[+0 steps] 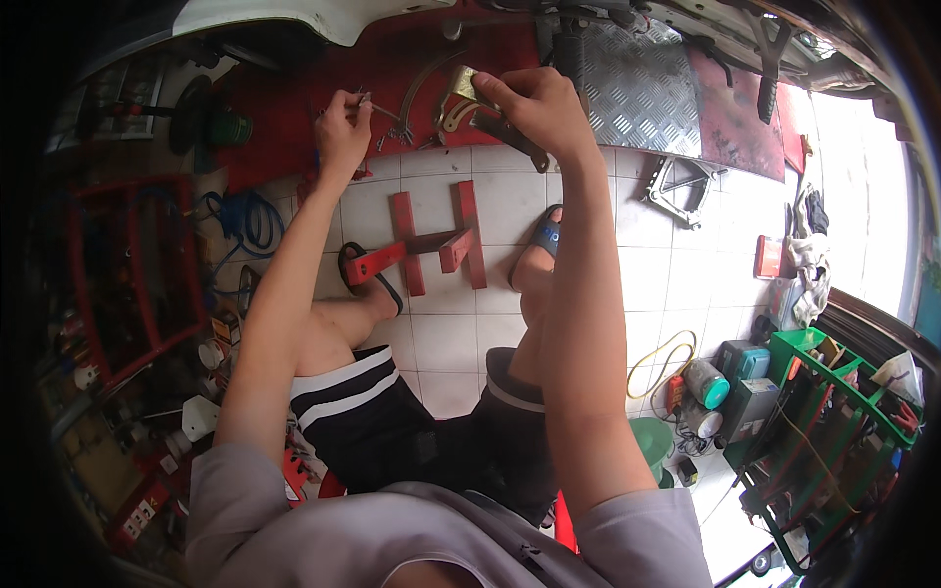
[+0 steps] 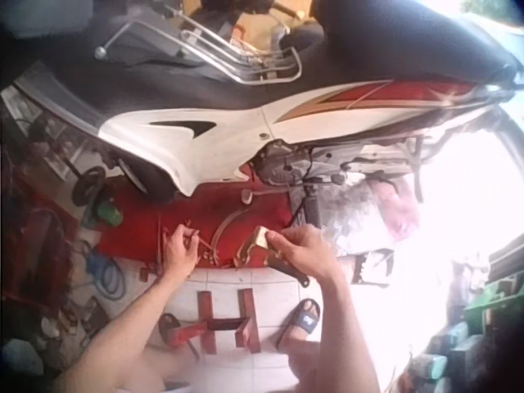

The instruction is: The person sits on a low stool and assembles a mechanical linkage using curved metal brackets, a flat metal plate, and small fasteners. They align the components, insert the fasteners, and tighten them by hand to secure the assembly.

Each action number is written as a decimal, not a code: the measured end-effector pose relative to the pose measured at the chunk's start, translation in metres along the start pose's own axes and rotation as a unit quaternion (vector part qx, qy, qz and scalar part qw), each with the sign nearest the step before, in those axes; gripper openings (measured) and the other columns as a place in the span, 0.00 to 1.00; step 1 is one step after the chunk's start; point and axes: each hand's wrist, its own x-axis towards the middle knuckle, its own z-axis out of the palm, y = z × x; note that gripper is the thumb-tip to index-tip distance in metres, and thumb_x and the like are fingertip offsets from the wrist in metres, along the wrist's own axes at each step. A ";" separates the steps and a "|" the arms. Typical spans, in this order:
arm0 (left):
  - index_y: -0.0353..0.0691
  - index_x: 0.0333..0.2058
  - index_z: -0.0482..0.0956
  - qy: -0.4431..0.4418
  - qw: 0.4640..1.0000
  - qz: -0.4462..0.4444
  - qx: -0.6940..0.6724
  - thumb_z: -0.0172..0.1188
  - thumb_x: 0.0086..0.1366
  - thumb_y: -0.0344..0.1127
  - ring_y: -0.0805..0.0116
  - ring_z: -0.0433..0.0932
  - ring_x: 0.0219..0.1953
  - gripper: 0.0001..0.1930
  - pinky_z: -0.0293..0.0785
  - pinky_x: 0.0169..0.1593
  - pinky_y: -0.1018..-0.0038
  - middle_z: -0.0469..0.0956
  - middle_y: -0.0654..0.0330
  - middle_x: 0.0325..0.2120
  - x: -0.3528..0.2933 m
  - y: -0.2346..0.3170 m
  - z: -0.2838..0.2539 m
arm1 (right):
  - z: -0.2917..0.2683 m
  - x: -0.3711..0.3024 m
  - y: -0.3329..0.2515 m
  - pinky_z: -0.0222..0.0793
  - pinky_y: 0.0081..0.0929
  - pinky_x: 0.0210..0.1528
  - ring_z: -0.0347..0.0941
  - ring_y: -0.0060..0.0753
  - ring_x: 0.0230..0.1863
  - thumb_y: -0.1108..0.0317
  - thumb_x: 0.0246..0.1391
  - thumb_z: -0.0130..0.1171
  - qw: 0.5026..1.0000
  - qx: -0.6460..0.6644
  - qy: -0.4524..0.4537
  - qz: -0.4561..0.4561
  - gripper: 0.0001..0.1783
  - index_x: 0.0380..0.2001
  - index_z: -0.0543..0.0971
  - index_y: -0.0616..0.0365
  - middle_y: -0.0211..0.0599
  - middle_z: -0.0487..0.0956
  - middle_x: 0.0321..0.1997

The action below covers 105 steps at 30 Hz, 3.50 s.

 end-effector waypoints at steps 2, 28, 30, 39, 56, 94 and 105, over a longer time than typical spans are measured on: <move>0.34 0.31 0.71 0.006 0.982 -0.119 -0.144 0.58 0.65 0.31 0.68 0.82 0.31 0.08 0.76 0.33 0.71 0.81 0.52 0.30 -0.024 0.037 -0.023 | 0.007 0.000 -0.002 0.72 0.30 0.33 0.79 0.31 0.27 0.38 0.52 0.59 0.999 -0.027 0.017 0.007 0.31 0.34 0.86 0.58 0.39 0.80 0.20; 0.34 0.22 0.70 0.089 0.984 -0.110 -0.107 0.64 0.60 0.31 0.71 0.78 0.19 0.13 0.71 0.26 0.75 0.77 0.60 0.15 -0.052 0.049 -0.066 | 0.088 0.006 -0.035 0.74 0.35 0.31 0.79 0.41 0.25 0.36 0.50 0.59 0.972 -0.190 0.101 -0.095 0.27 0.28 0.87 0.50 0.35 0.80 0.17; 0.34 0.21 0.70 0.085 0.985 -0.108 -0.102 0.65 0.60 0.31 0.70 0.78 0.19 0.13 0.71 0.27 0.74 0.77 0.59 0.14 -0.051 0.055 -0.068 | 0.089 0.004 -0.035 0.74 0.35 0.31 0.79 0.41 0.24 0.37 0.50 0.60 0.967 -0.202 0.115 -0.105 0.26 0.27 0.87 0.50 0.35 0.80 0.16; 0.34 0.18 0.70 0.053 0.991 -0.090 -0.084 0.66 0.57 0.31 0.58 0.77 0.17 0.14 0.71 0.26 0.66 0.75 0.55 0.14 -0.051 0.052 -0.060 | 0.087 0.002 -0.029 0.74 0.36 0.30 0.79 0.42 0.24 0.40 0.46 0.65 0.942 -0.276 0.131 -0.138 0.23 0.24 0.87 0.50 0.36 0.80 0.18; 0.36 0.24 0.74 0.023 0.925 -0.117 -0.361 0.64 0.64 0.39 0.79 0.75 0.20 0.14 0.69 0.25 0.78 0.78 0.64 0.19 -0.043 0.039 -0.046 | 0.075 0.003 -0.022 0.75 0.36 0.33 0.81 0.43 0.26 0.32 0.45 0.62 0.965 -0.237 0.097 -0.056 0.31 0.25 0.87 0.53 0.37 0.80 0.16; 0.32 0.53 0.76 -0.249 0.844 -0.195 -0.433 0.62 0.65 0.30 0.66 0.81 0.43 0.18 0.78 0.47 0.75 0.81 0.56 0.43 -0.033 0.020 -0.087 | 0.070 0.007 -0.013 0.76 0.36 0.44 0.82 0.39 0.36 0.30 0.40 0.64 0.971 -0.235 0.036 0.021 0.32 0.29 0.88 0.49 0.36 0.84 0.27; 0.31 0.55 0.73 -0.273 0.828 -0.195 -0.450 0.61 0.62 0.23 0.66 0.80 0.47 0.21 0.75 0.54 0.73 0.80 0.56 0.46 -0.032 0.021 -0.092 | 0.065 0.006 -0.012 0.76 0.35 0.43 0.82 0.39 0.36 0.29 0.42 0.62 0.975 -0.219 0.025 -0.006 0.32 0.30 0.88 0.48 0.36 0.84 0.27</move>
